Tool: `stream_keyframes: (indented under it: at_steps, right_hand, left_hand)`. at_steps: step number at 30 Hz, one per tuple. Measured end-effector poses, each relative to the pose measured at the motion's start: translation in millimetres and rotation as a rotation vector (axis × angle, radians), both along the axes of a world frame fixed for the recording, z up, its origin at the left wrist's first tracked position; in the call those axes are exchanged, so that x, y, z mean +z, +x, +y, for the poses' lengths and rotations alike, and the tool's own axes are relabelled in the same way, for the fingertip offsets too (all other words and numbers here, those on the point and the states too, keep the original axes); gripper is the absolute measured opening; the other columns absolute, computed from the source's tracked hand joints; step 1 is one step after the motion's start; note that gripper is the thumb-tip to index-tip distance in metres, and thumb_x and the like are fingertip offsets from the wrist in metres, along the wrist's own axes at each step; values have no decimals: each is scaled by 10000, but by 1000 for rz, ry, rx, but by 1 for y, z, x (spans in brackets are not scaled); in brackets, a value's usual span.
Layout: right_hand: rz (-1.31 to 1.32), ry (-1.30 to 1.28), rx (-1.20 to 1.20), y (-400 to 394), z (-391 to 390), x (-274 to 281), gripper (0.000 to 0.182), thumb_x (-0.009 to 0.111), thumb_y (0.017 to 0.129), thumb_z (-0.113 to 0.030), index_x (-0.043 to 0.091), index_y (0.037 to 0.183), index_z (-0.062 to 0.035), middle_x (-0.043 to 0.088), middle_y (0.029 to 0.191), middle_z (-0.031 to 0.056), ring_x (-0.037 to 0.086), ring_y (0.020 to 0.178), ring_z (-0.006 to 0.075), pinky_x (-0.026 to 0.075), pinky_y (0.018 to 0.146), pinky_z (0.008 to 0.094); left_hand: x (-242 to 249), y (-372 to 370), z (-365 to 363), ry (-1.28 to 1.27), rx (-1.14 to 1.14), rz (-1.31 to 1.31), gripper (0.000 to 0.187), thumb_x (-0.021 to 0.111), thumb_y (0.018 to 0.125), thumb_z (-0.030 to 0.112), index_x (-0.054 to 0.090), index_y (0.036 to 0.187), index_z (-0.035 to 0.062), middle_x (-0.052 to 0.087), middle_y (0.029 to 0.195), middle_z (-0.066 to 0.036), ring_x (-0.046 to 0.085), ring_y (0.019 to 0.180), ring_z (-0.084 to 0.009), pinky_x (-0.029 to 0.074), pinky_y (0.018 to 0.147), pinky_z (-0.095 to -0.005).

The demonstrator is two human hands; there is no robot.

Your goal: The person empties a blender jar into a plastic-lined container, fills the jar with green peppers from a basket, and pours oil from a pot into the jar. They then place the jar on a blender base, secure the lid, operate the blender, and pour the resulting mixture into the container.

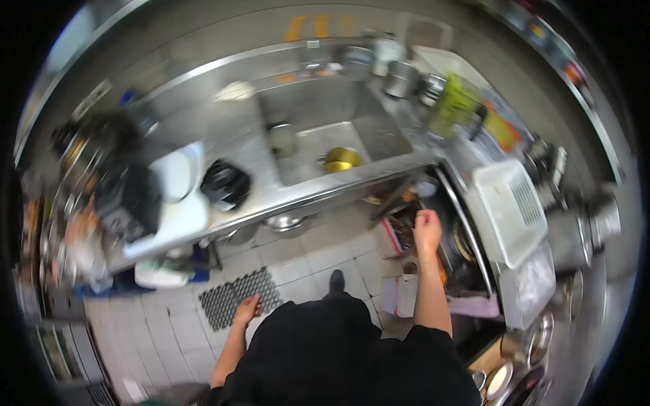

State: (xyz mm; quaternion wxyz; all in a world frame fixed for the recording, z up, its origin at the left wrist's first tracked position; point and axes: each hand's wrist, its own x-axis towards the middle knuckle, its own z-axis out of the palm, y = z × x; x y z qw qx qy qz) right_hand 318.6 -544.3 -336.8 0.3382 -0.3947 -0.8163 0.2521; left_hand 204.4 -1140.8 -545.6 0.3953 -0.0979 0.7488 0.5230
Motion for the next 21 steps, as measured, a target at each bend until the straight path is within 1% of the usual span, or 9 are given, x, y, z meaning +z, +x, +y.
stream_keyframes:
  at_steps: [2,4,6,7,8,9,15,19,21]
  right_hand:
    - [95,206,-297,77,64,48,204,606,886,-202,649,960,-17,670,910,167,645,888,322,502,790,397]
    - [57,299,-511,145,112,82,223,619,876,-213,648,982,-19,669,948,174,642,923,334,499,825,412]
    - [-354,675,-1075,188,140,111,379,650,837,-320,636,1072,-23,664,995,194,629,979,377,481,893,449]
    - [-373,676,-1108,209,153,112,379,650,837,-320,636,1072,-23,664,995,194,629,979,377,481,893,449]
    - [-537,347,-1164,233,168,110,462,658,810,-380,628,1116,-35,659,1028,206,621,993,401,475,910,466]
    - [-680,6,-1188,254,185,106,547,666,783,-440,620,1160,-47,654,1060,219,614,1008,425,470,927,484]
    - [-700,-158,-1040,291,216,109,532,617,786,-448,668,1032,21,665,1097,244,618,1085,391,475,921,475]
    - [78,-240,-762,361,253,80,399,555,847,-348,715,927,9,706,926,185,647,875,294,481,807,404]
    - [25,-160,-800,359,223,116,378,541,856,-316,713,939,11,705,911,146,626,826,251,476,778,370]
  left_hand:
    - [-8,-21,33,-39,64,-30,424,609,923,472,653,1011,59,629,722,-53,596,563,-147,484,496,-282]
    - [13,-41,78,-34,35,-47,395,598,936,451,624,982,60,645,794,-62,613,630,-148,486,505,-285]
    - [18,-57,125,-20,-18,-62,392,597,937,449,614,976,59,651,827,-65,619,654,-149,487,509,-287]
    - [23,-63,150,7,-91,-53,389,588,945,437,616,1002,53,656,868,-66,628,694,-156,498,541,-294]
    - [29,-70,173,35,-157,-44,387,579,953,425,617,1028,46,661,909,-67,637,735,-162,508,574,-300]
    - [42,-73,202,34,-177,-48,387,579,953,425,617,1028,46,661,909,-67,637,735,-162,508,574,-300]
    - [154,-83,363,277,-630,107,403,529,989,393,624,1157,39,680,1030,-74,652,902,-153,502,771,-274]
    - [211,-91,415,290,-862,242,402,526,1002,363,587,1231,39,655,1109,-54,643,994,-146,492,834,-289]
    - [222,-93,416,342,-858,272,403,529,1000,365,584,1236,43,652,1121,-50,640,1003,-145,489,842,-289]
